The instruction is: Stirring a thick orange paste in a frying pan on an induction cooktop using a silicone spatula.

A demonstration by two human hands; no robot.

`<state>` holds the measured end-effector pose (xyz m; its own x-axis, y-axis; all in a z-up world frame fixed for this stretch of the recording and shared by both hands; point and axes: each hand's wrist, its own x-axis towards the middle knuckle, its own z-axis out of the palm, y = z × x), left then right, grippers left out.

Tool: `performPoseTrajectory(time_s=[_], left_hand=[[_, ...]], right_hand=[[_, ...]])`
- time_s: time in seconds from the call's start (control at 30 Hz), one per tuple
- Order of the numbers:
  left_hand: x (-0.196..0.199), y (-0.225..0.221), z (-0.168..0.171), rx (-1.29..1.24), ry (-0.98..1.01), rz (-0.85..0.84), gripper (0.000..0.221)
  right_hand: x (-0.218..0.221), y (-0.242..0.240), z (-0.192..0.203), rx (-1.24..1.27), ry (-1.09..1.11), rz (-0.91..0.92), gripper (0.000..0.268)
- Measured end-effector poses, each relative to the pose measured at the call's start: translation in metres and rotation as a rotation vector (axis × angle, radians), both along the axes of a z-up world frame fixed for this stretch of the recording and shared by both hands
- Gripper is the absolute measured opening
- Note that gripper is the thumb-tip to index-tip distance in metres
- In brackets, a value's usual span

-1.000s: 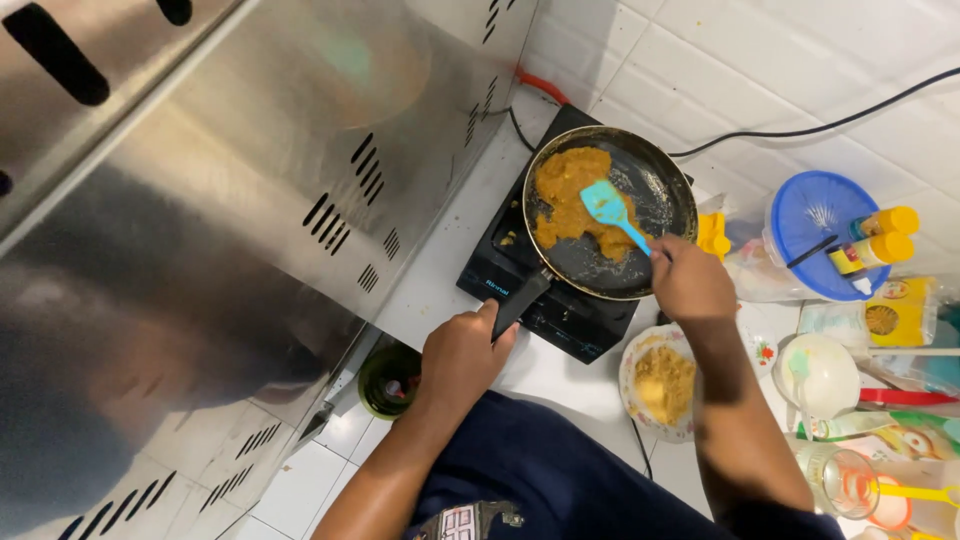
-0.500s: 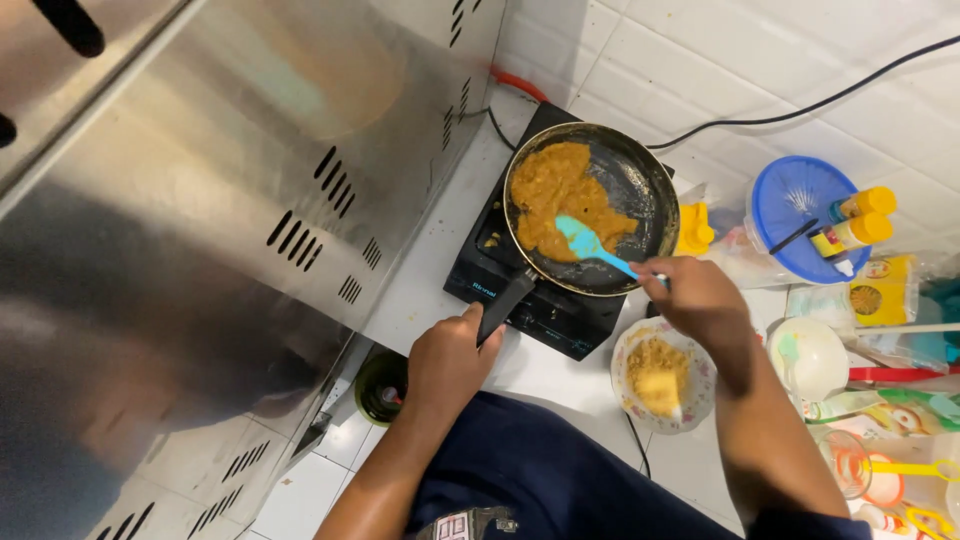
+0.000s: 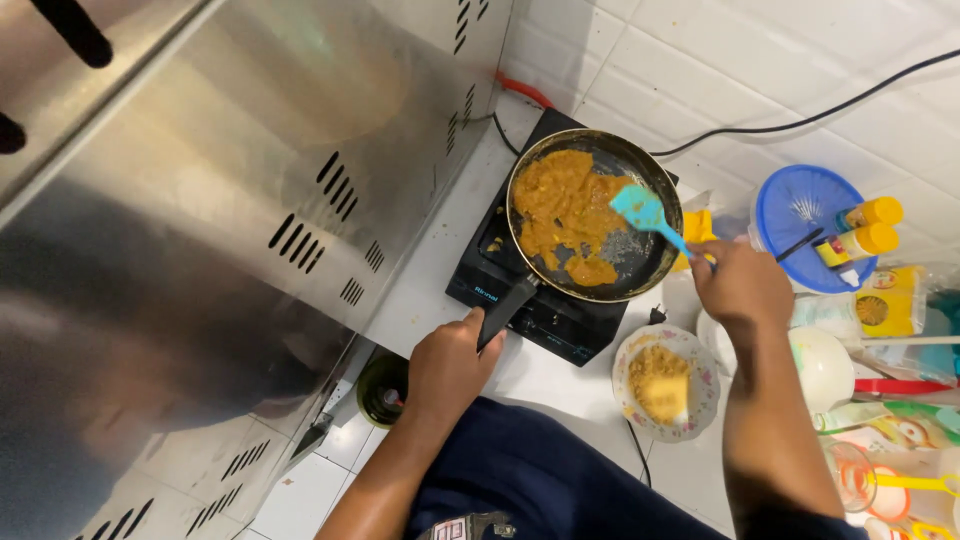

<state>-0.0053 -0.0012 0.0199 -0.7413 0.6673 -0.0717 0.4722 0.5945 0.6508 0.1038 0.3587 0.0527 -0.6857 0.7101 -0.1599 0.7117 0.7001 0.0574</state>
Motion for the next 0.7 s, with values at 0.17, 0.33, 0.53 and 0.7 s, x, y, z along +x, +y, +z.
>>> performPoseTrajectory(time_s=[0.17, 0.33, 0.53, 0.7], left_hand=[[0.000, 0.001, -0.008, 0.010, -0.013, 0.011, 0.050], [0.000, 0.000, -0.004, 0.015, -0.029, 0.025, 0.048], [0.000, 0.001, -0.011, -0.010, 0.015, 0.005, 0.049], [0.001, 0.004, -0.032, -0.052, 0.032, 0.035, 0.041]], right_hand=[[-0.025, -0.028, -0.015, -0.193, 0.139, 0.143, 0.028], [-0.009, 0.008, -0.009, -0.045, -0.003, 0.099, 0.023], [-0.033, -0.031, -0.010, -0.222, 0.178, 0.194, 0.028], [-0.011, -0.015, 0.043, -0.069, -0.154, 0.021, 0.033]])
